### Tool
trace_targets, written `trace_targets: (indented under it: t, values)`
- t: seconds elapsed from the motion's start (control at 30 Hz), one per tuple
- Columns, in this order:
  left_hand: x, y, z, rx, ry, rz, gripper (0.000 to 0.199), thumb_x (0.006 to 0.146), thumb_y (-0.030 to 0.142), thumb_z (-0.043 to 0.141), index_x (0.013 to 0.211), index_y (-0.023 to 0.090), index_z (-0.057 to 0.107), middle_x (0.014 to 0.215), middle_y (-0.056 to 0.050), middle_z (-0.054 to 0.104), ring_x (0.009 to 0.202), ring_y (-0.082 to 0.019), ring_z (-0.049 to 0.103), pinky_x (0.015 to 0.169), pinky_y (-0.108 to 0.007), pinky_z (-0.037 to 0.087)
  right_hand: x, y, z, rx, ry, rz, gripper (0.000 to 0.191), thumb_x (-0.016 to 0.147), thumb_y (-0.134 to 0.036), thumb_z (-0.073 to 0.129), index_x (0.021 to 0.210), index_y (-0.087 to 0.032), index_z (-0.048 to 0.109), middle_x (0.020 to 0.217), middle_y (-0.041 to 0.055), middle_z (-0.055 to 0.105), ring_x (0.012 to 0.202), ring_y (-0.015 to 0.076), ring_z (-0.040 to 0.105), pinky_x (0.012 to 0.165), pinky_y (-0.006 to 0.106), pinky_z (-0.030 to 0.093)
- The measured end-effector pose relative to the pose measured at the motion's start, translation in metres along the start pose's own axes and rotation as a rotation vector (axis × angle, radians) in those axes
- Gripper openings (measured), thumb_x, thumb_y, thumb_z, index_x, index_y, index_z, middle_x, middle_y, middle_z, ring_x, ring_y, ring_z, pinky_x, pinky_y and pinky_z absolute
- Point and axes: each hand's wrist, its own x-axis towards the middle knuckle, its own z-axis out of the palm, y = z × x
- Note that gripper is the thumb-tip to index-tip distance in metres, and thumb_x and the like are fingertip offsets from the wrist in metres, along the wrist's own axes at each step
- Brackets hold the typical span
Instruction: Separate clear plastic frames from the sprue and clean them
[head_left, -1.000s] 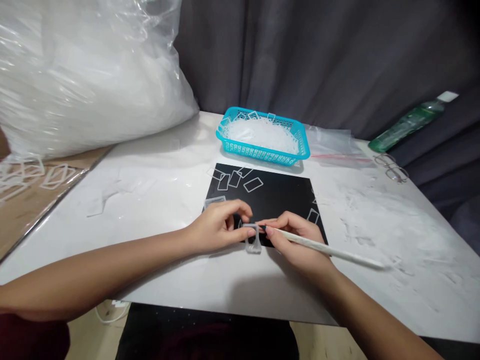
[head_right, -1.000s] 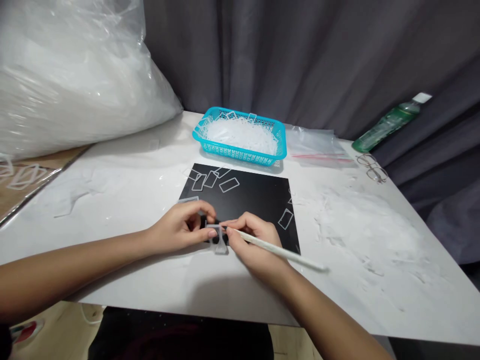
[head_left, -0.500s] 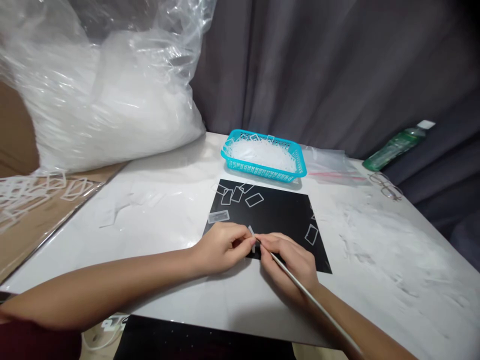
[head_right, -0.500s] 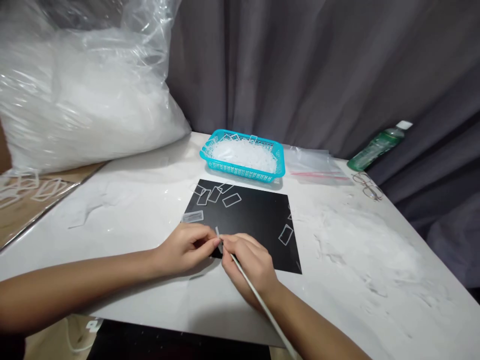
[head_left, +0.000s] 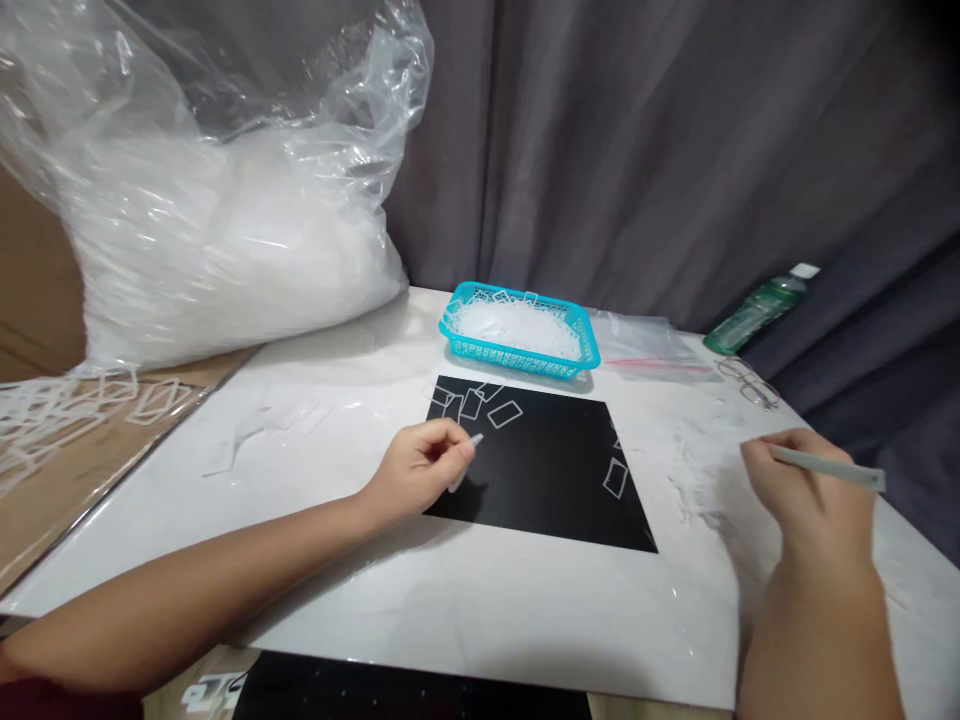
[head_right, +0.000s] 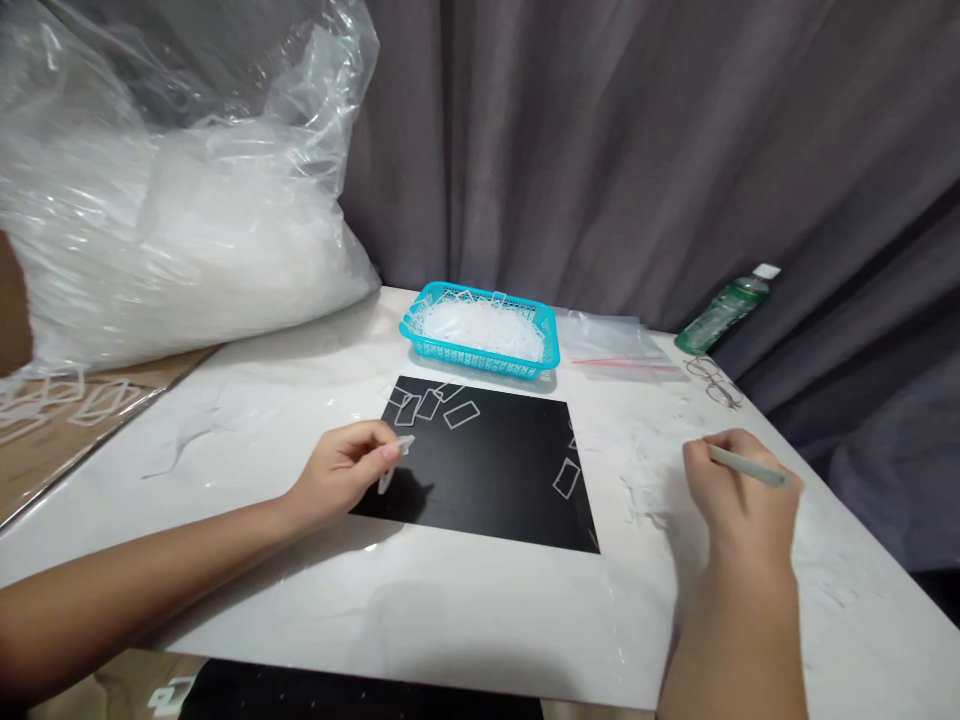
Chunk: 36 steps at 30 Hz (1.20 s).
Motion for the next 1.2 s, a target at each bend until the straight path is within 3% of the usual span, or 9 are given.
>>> trace_targets:
  t: [0.1, 0.2, 0.27, 0.33, 0.4, 0.57, 0.83, 1.0, 1.2]
  values:
    - [0.006, -0.005, 0.004, 0.130, -0.207, -0.160, 0.035, 0.089, 0.044, 0.049, 0.076, 0.014, 0.063, 0.061, 0.001, 0.057, 0.056, -0.010, 0.052, 0.055, -0.022, 0.041, 0.001, 0.011, -0.001, 0.016, -0.032, -0.037, 0.009, 0.069, -0.032, 0.056, 0.062, -0.025, 0.054, 0.061, 0.0055, 0.054, 0.060, 0.0240, 0.051, 0.059, 0.040, 0.040]
    - [0.010, -0.010, 0.003, 0.262, -0.297, -0.195, 0.044, 0.094, 0.047, 0.037, 0.088, 0.016, 0.068, 0.063, 0.001, 0.060, 0.054, -0.010, 0.052, 0.054, -0.022, 0.041, -0.021, -0.017, 0.013, 0.226, -0.052, -0.151, 0.016, 0.067, -0.038, 0.061, 0.066, -0.022, 0.059, 0.072, 0.0076, 0.059, 0.077, 0.0289, 0.058, 0.068, 0.043, 0.044]
    - [0.011, -0.013, 0.000, 0.369, -0.295, -0.121, 0.042, 0.096, 0.043, 0.036, 0.088, 0.016, 0.067, 0.066, 0.000, 0.063, 0.056, -0.011, 0.054, 0.055, -0.023, 0.042, -0.041, -0.045, 0.027, 0.399, -0.221, -0.209, 0.027, 0.072, -0.048, 0.057, 0.074, -0.022, 0.062, 0.078, 0.0057, 0.065, 0.073, 0.0233, 0.062, 0.064, 0.037, 0.049]
    - [0.011, -0.014, -0.004, 0.511, -0.324, 0.045, 0.033, 0.096, 0.036, 0.039, 0.090, 0.017, 0.066, 0.076, -0.002, 0.067, 0.067, -0.013, 0.059, 0.062, -0.025, 0.044, -0.059, -0.068, 0.043, 0.757, -0.590, -0.233, 0.031, 0.073, -0.051, 0.061, 0.075, -0.020, 0.061, 0.093, 0.0080, 0.069, 0.078, 0.0214, 0.065, 0.066, 0.035, 0.052]
    - [0.009, -0.017, -0.006, 0.664, -0.401, 0.274, 0.025, 0.094, 0.029, 0.044, 0.096, 0.018, 0.066, 0.088, -0.005, 0.068, 0.079, -0.016, 0.061, 0.070, -0.028, 0.046, -0.069, -0.079, 0.057, 0.849, -0.704, -0.231, 0.032, 0.072, -0.050, 0.065, 0.069, -0.019, 0.061, 0.092, 0.0084, 0.070, 0.080, 0.0216, 0.066, 0.069, 0.034, 0.053]
    - [0.005, -0.024, -0.009, 0.787, -0.589, 0.633, 0.024, 0.091, 0.020, 0.047, 0.106, 0.021, 0.067, 0.100, -0.006, 0.069, 0.087, -0.019, 0.060, 0.076, -0.032, 0.044, -0.073, -0.077, 0.065, 0.806, -0.455, -0.204, 0.025, 0.072, -0.044, 0.069, 0.076, -0.020, 0.065, 0.093, 0.0069, 0.068, 0.087, 0.0229, 0.062, 0.075, 0.035, 0.050]
    - [0.009, -0.020, -0.014, 0.766, -0.641, 0.787, 0.017, 0.086, 0.028, 0.055, 0.093, 0.023, 0.070, 0.078, -0.004, 0.067, 0.070, -0.017, 0.057, 0.065, -0.033, 0.038, -0.106, -0.120, 0.052, 0.755, -1.207, -0.590, 0.012, 0.077, -0.029, 0.067, 0.077, -0.018, 0.073, 0.089, 0.0072, 0.073, 0.079, 0.0189, 0.067, 0.067, 0.029, 0.052]
    - [0.013, -0.023, -0.015, 0.758, -0.657, 0.783, 0.023, 0.084, 0.027, 0.056, 0.105, 0.024, 0.068, 0.074, -0.004, 0.064, 0.068, -0.017, 0.055, 0.063, -0.032, 0.037, -0.099, -0.129, 0.063, 0.699, -1.306, -0.579, 0.015, 0.077, -0.029, 0.068, 0.078, -0.016, 0.075, 0.064, 0.0025, 0.069, 0.053, 0.0118, 0.059, 0.044, 0.021, 0.042]
    - [0.015, -0.025, -0.015, 0.764, -0.683, 0.756, 0.026, 0.084, 0.028, 0.056, 0.107, 0.024, 0.067, 0.072, -0.004, 0.063, 0.066, -0.017, 0.053, 0.062, -0.032, 0.036, -0.097, -0.129, 0.066, 0.679, -1.302, -0.625, 0.012, 0.075, -0.028, 0.069, 0.078, -0.020, 0.076, 0.079, 0.0041, 0.075, 0.070, 0.0180, 0.068, 0.059, 0.026, 0.052]
